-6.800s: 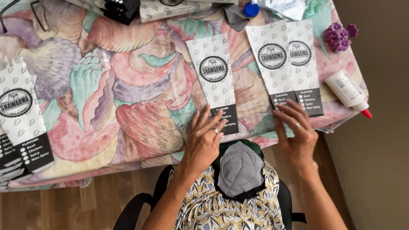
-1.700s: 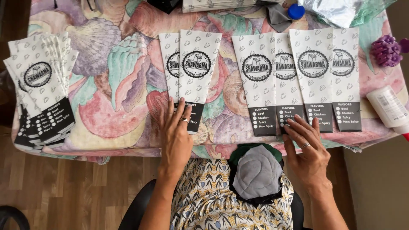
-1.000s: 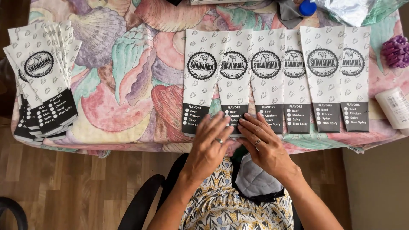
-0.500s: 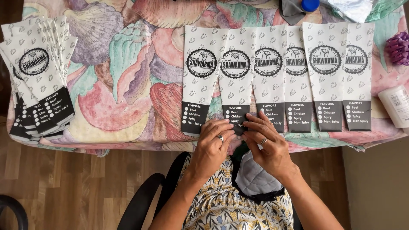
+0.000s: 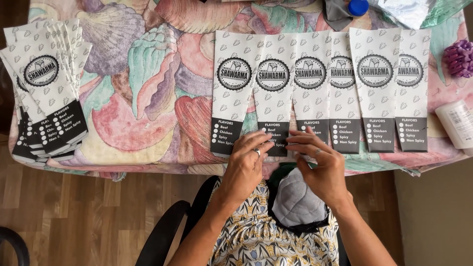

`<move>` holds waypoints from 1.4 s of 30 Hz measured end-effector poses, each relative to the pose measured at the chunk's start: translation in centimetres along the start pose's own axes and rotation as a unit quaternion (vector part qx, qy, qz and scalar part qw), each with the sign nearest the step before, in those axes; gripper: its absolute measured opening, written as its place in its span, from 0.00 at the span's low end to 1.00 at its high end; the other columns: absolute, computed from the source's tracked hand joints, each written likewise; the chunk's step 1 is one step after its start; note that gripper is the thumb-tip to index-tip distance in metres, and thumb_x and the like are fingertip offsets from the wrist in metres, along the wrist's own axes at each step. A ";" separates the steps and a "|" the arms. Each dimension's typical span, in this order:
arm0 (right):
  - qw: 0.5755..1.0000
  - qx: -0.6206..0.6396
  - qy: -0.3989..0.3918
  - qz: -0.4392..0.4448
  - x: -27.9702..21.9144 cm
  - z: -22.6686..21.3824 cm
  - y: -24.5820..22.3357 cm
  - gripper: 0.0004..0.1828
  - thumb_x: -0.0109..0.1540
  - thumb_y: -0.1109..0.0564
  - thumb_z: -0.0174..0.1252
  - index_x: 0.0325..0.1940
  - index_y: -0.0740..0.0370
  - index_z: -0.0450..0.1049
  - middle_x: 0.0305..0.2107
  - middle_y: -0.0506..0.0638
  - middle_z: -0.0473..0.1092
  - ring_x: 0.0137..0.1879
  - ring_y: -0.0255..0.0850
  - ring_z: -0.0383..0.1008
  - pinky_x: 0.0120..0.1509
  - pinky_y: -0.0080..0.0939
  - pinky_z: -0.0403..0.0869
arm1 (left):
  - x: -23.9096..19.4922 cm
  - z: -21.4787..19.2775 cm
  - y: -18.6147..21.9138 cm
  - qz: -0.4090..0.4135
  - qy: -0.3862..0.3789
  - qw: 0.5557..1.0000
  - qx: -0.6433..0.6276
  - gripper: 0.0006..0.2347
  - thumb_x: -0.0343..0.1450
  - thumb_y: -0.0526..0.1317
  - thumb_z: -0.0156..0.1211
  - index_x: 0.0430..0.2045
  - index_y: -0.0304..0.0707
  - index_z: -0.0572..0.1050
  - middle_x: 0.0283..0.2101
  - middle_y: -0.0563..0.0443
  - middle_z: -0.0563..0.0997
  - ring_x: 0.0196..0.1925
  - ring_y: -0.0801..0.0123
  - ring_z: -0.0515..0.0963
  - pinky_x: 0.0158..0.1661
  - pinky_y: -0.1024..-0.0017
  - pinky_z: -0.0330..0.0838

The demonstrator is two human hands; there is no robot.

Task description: The person is aligning, folding, and stacking printed paper bags on a table.

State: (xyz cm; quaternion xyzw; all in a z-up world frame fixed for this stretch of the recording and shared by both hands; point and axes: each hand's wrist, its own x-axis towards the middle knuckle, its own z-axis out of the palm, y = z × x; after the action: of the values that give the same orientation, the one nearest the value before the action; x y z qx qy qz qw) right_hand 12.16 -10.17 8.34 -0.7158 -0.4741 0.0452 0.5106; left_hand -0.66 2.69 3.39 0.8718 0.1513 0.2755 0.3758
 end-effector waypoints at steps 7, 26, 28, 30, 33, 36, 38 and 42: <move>0.994 -0.087 0.061 -0.003 -1.7 -3.0 1.9 0.13 0.62 0.74 0.59 0.48 0.68 0.81 0.46 0.59 0.78 0.63 0.57 0.75 0.78 0.60 0.62 | 0.1 1.2 0.2 0.030 -0.061 0.994 0.087 0.14 0.66 0.30 0.67 0.46 0.30 0.80 0.62 0.42 0.76 0.74 0.51 0.62 0.71 0.54 0.49; 0.984 -0.113 0.050 -0.127 -1.5 0.3 2.0 0.12 0.58 0.69 0.66 0.46 0.69 0.81 0.47 0.61 0.78 0.59 0.62 0.77 0.74 0.63 0.65 | -1.0 -5.0 -2.1 0.003 0.060 0.985 0.162 0.18 0.65 0.20 0.55 0.48 0.30 0.78 0.67 0.40 0.71 0.74 0.49 0.61 0.72 0.52 0.48; 0.984 -0.103 0.031 -0.139 -1.3 1.1 1.7 0.12 0.59 0.67 0.65 0.47 0.67 0.81 0.47 0.60 0.78 0.59 0.61 0.77 0.74 0.62 0.64 | -1.4 -5.9 -2.8 -0.025 0.042 0.978 0.202 0.19 0.65 0.19 0.53 0.49 0.29 0.77 0.70 0.41 0.67 0.76 0.52 0.57 0.74 0.55 0.43; 0.983 -0.105 0.019 -0.147 -1.2 1.8 1.9 0.11 0.59 0.67 0.66 0.45 0.70 0.80 0.46 0.60 0.78 0.58 0.60 0.78 0.74 0.62 0.63 | -1.7 -5.5 -3.2 -0.004 0.023 0.975 0.222 0.17 0.65 0.20 0.55 0.47 0.27 0.77 0.71 0.40 0.66 0.76 0.51 0.57 0.74 0.56 0.43; 0.984 -0.111 0.015 -0.141 -1.3 1.9 2.2 0.11 0.59 0.67 0.66 0.46 0.70 0.80 0.47 0.61 0.78 0.58 0.60 0.78 0.74 0.62 0.63 | -1.5 -3.4 -1.8 -0.008 0.031 0.981 0.193 0.15 0.71 0.28 0.57 0.52 0.33 0.76 0.69 0.41 0.68 0.74 0.52 0.59 0.72 0.54 0.48; 0.984 -0.107 0.011 -0.143 -1.3 1.9 2.0 0.11 0.59 0.67 0.66 0.46 0.71 0.80 0.47 0.61 0.78 0.58 0.61 0.78 0.74 0.63 0.63 | -1.4 -0.8 -1.2 0.015 0.067 0.979 0.194 0.13 0.73 0.34 0.58 0.52 0.33 0.77 0.66 0.39 0.72 0.72 0.48 0.63 0.70 0.53 0.54; 0.983 -0.106 0.010 -0.147 -1.2 1.9 2.0 0.11 0.60 0.67 0.65 0.46 0.71 0.80 0.47 0.61 0.78 0.58 0.61 0.77 0.74 0.63 0.64 | -1.5 0.3 -1.9 0.010 0.079 0.975 0.205 0.12 0.73 0.35 0.59 0.50 0.33 0.78 0.65 0.40 0.72 0.72 0.48 0.63 0.69 0.52 0.56; 0.982 -0.105 0.014 -0.154 -1.2 1.9 2.0 0.11 0.60 0.67 0.65 0.46 0.71 0.80 0.47 0.62 0.77 0.59 0.65 0.76 0.71 0.66 0.66 | -1.3 0.6 -2.0 0.008 0.098 0.974 0.206 0.11 0.73 0.36 0.58 0.47 0.31 0.80 0.64 0.40 0.74 0.71 0.47 0.65 0.67 0.51 0.60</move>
State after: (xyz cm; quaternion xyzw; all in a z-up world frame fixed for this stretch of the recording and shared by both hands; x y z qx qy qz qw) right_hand 11.75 -9.73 5.39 -0.6845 -0.5736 -0.0942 0.4399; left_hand -1.45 3.13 1.11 0.9004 0.2341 0.3252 0.1694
